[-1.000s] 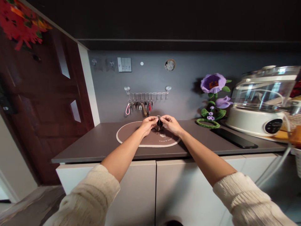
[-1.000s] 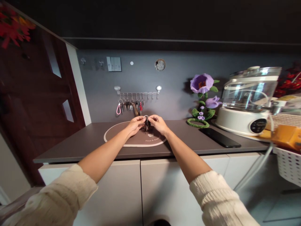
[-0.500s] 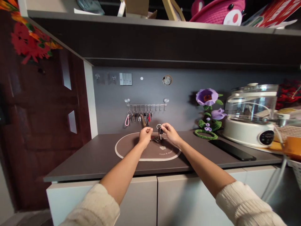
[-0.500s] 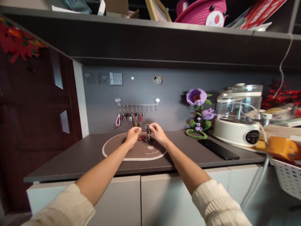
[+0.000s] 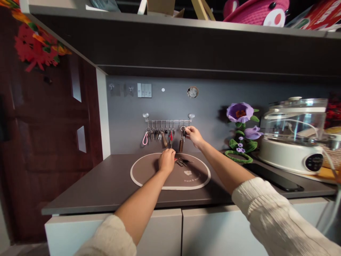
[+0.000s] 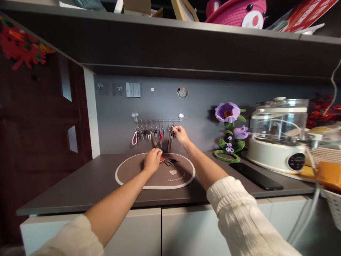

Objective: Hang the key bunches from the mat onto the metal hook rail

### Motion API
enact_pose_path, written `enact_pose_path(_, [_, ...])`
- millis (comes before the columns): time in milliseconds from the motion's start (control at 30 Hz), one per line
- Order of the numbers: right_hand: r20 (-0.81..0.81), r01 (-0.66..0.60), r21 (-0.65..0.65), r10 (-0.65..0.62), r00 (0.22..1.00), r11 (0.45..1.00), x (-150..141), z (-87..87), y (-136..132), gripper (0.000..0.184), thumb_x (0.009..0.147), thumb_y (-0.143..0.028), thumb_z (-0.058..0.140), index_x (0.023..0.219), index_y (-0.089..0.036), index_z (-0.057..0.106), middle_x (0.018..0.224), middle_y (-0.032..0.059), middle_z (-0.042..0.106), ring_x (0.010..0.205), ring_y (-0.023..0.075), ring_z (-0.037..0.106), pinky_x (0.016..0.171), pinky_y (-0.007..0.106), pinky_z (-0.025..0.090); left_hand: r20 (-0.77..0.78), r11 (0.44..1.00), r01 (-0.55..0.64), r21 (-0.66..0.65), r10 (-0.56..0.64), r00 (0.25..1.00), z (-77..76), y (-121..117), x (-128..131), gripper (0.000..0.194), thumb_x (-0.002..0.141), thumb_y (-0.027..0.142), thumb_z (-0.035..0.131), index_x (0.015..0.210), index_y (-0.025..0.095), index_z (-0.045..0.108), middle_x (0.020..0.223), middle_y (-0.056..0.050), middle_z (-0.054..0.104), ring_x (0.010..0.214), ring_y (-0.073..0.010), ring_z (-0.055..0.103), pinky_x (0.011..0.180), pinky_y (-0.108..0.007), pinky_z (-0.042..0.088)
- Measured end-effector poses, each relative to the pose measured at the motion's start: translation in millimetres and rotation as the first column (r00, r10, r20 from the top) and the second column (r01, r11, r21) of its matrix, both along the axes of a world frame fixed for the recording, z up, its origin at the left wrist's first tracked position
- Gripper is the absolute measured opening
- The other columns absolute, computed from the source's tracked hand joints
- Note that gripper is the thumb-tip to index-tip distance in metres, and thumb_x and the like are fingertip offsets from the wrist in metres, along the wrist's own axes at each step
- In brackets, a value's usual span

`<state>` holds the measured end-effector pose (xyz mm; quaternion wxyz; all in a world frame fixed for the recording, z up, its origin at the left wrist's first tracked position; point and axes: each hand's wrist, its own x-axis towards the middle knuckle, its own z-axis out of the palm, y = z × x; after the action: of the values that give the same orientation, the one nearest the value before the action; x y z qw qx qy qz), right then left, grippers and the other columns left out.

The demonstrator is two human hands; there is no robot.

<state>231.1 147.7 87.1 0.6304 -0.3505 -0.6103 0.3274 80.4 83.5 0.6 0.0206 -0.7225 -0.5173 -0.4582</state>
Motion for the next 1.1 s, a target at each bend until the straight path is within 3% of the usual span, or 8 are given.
enact_pose_path(233, [-0.112,0.076,-0.159,-0.094,0.989,0.984,-16,11.8,18,0.006,0.075,-0.024,0.049,0.072,-0.019,0.046,0.062,-0.0034,0.047,0.053,0.0069,0.043,0.058,0.025,0.043,-0.041,0.999,-0.043,-0.001,0.043,0.998,-2.9,3,1,0.024,0.085,0.022,0.036,0.084,0.019,0.06,0.087,-0.007,0.061,0.082,-0.0165,0.054,0.072,-0.025,0.035])
enact_pose_path(467, [-0.162,0.132,-0.205,-0.167,0.973,0.97,-28,12.7,36,0.009,0.075,-0.024,0.048,0.069,-0.019,0.045,0.053,-0.0049,0.043,0.046,0.0062,0.038,0.05,0.023,0.041,-0.044,0.998,-0.063,-0.023,0.062,0.997,-2.9,4,2,0.022,0.085,0.022,0.037,0.084,0.02,0.06,0.088,-0.006,0.061,0.082,-0.0162,0.054,0.072,-0.025,0.034])
enact_pose_path(633, [-0.209,0.184,-0.245,-0.237,0.949,0.952,-33,7.4,45,0.01,0.072,-0.025,0.052,0.067,-0.02,0.045,0.051,-0.0044,0.043,0.045,0.0071,0.039,0.049,0.024,0.042,-0.014,0.998,-0.054,-0.024,0.054,0.998,-3.8,5,1,0.022,0.085,0.022,0.038,0.085,0.02,0.06,0.089,-0.007,0.061,0.083,-0.0166,0.053,0.072,-0.026,0.034])
enact_pose_path(1100, [-0.163,0.188,-0.21,-0.224,0.961,0.959,-22,-16.2,55,0.01,0.07,-0.027,0.052,0.069,-0.018,0.049,0.052,-0.0041,0.044,0.046,0.0063,0.039,0.045,0.019,0.039,0.071,0.996,-0.059,-0.067,0.063,0.995,-3.2,5,-1,0.021,0.083,0.021,0.04,0.082,0.02,0.061,0.089,-0.007,0.061,0.082,-0.0167,0.053,0.072,-0.026,0.034])
